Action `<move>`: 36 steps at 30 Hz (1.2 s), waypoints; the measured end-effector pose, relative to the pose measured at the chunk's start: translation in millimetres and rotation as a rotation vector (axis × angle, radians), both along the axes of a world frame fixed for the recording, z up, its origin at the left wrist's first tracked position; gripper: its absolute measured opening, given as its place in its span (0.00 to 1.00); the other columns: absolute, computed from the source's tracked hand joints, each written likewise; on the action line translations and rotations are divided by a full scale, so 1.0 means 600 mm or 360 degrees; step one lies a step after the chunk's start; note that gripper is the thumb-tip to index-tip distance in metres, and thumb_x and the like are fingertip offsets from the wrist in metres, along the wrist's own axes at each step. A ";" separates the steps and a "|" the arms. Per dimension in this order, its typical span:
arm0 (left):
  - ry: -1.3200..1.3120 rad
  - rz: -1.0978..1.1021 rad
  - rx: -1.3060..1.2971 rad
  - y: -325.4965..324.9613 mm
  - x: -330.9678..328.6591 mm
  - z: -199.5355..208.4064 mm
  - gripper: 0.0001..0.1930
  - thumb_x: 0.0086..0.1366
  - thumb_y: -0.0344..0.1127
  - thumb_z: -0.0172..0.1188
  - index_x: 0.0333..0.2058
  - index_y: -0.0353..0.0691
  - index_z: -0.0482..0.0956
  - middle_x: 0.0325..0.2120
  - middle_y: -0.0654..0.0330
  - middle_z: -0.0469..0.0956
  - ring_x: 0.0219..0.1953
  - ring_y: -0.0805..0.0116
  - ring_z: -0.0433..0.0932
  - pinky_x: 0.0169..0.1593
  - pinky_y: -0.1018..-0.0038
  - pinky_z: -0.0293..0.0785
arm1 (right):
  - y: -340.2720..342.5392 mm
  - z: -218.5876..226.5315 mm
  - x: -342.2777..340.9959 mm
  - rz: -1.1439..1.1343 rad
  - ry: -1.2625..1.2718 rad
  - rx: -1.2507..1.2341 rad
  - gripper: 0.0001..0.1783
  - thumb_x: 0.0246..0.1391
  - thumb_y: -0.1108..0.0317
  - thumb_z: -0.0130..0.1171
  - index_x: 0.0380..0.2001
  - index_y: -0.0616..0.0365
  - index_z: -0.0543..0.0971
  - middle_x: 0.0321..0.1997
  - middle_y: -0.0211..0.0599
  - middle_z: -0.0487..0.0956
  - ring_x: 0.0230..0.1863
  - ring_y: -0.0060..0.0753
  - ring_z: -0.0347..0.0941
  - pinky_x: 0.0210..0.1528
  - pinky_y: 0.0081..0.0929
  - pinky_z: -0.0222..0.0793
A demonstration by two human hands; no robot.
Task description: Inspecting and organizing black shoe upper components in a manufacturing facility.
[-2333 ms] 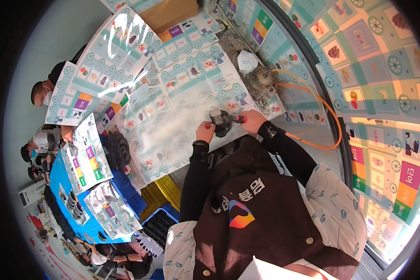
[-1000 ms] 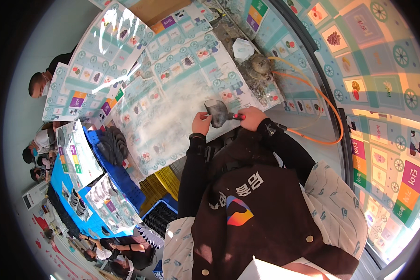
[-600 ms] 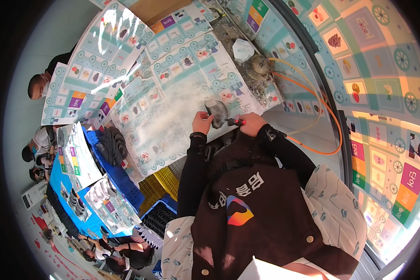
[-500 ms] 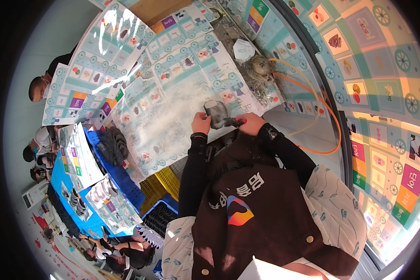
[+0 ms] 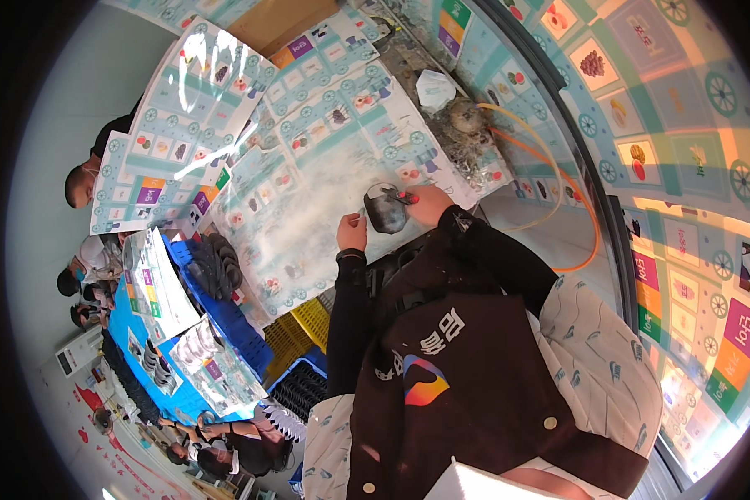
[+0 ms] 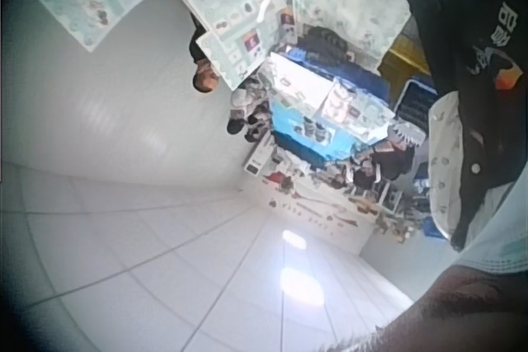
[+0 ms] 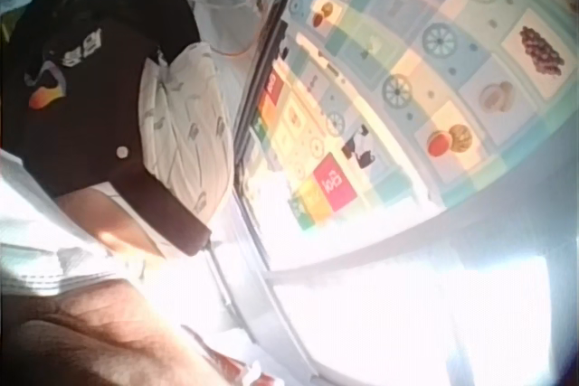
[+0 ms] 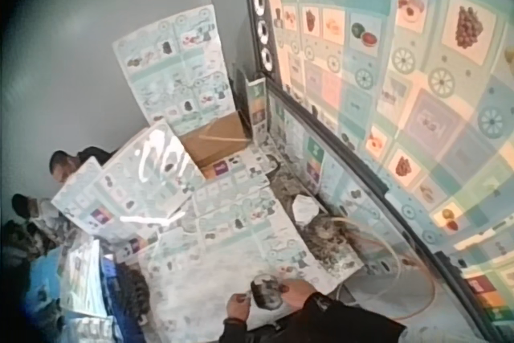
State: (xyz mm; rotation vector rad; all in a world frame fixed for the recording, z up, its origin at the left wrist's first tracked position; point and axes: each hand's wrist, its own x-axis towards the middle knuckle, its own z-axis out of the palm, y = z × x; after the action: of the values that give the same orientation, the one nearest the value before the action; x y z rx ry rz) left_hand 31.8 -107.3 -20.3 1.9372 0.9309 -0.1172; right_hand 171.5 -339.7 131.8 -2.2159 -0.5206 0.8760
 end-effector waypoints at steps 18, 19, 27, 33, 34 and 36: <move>-0.0175 0.0640 -0.0454 0.052 -0.048 0.055 0.17 0.62 0.34 0.62 0.48 0.34 0.77 0.37 0.55 0.83 0.32 0.65 0.84 0.31 0.72 0.79 | 0.021 -0.005 0.029 0.0149 -0.0060 0.0131 0.16 0.45 0.66 0.53 0.36 0.60 0.82 0.39 0.57 0.81 0.45 0.60 0.77 0.48 0.52 0.72; -0.0163 0.0667 -0.0487 0.054 -0.053 0.055 0.16 0.62 0.33 0.62 0.48 0.34 0.77 0.37 0.55 0.83 0.32 0.65 0.84 0.31 0.72 0.79 | 0.021 -0.006 0.027 0.0157 -0.0056 0.0132 0.16 0.45 0.66 0.53 0.36 0.60 0.82 0.39 0.57 0.81 0.45 0.60 0.77 0.48 0.52 0.72; -0.0180 0.0733 -0.0473 0.054 -0.073 0.050 0.17 0.62 0.33 0.62 0.49 0.35 0.77 0.36 0.56 0.83 0.32 0.66 0.84 0.31 0.73 0.78 | 0.012 -0.005 0.026 0.0362 -0.0057 0.0084 0.15 0.43 0.65 0.55 0.34 0.60 0.83 0.35 0.57 0.82 0.42 0.61 0.78 0.45 0.50 0.73; -0.0165 0.0627 -0.0064 0.049 -0.060 0.038 0.21 0.61 0.39 0.65 0.49 0.32 0.76 0.36 0.54 0.83 0.32 0.65 0.83 0.35 0.71 0.78 | 0.006 -0.008 0.044 0.0816 0.0069 -0.0156 0.14 0.43 0.67 0.56 0.33 0.60 0.83 0.35 0.56 0.82 0.41 0.61 0.78 0.44 0.51 0.72; -0.0143 0.0596 0.0139 0.044 -0.052 0.044 0.24 0.61 0.43 0.67 0.49 0.31 0.76 0.37 0.52 0.83 0.33 0.63 0.83 0.37 0.70 0.78 | -0.001 -0.010 0.050 0.0814 0.0073 -0.0160 0.14 0.43 0.67 0.56 0.33 0.60 0.83 0.35 0.56 0.82 0.41 0.61 0.78 0.44 0.51 0.72; -0.0108 0.0633 0.0218 0.015 -0.017 0.072 0.29 0.59 0.48 0.69 0.50 0.30 0.75 0.37 0.50 0.83 0.36 0.60 0.83 0.41 0.67 0.78 | -0.026 -0.011 0.067 0.0745 0.0107 -0.0138 0.20 0.45 0.63 0.59 0.44 0.57 0.82 0.36 0.53 0.82 0.41 0.59 0.77 0.44 0.48 0.71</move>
State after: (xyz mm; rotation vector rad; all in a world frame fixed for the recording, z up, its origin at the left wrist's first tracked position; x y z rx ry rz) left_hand 21.4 -98.2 22.9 1.8265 1.2852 0.2480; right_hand 211.7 -355.2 125.2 -2.1660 -1.0105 1.2250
